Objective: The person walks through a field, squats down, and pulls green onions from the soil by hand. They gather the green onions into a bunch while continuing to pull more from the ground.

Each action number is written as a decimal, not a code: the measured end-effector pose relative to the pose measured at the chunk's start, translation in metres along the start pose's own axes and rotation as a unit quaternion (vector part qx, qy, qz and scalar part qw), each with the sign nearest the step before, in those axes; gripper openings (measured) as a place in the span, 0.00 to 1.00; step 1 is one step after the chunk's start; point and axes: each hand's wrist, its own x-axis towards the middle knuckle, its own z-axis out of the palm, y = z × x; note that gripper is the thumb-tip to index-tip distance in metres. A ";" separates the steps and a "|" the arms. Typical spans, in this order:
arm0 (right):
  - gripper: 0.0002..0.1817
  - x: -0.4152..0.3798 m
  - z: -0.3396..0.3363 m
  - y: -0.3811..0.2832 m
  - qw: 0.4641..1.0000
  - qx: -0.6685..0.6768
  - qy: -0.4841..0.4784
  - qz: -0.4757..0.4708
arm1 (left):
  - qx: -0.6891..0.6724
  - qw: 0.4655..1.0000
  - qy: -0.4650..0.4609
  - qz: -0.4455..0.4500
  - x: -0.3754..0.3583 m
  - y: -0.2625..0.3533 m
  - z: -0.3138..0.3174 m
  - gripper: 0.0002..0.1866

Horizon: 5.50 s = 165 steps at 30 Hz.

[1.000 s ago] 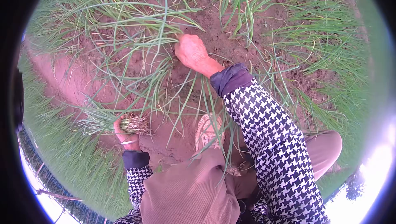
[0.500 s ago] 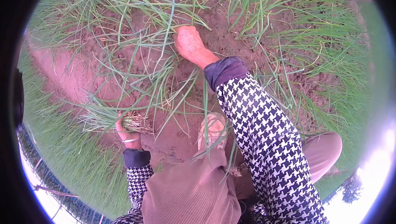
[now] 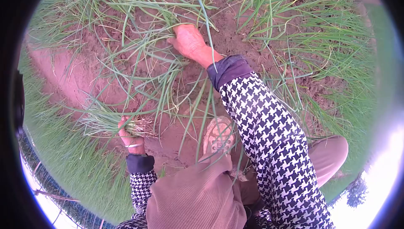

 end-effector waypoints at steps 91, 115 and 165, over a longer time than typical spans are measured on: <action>0.16 -0.323 -0.629 0.006 0.881 0.466 -0.007 0.084 | 0.033 0.998 0.042 0.025 -0.399 -0.112 0.107 0.07; 0.16 -0.919 -0.987 0.149 0.946 -0.100 0.212 -0.222 | 0.186 0.817 -0.545 -0.016 -1.164 -0.401 0.544 0.19; 0.09 -0.109 -0.611 0.248 0.772 -0.327 -0.204 0.506 | 0.256 0.932 -0.067 -0.246 0.105 -0.138 0.282 0.16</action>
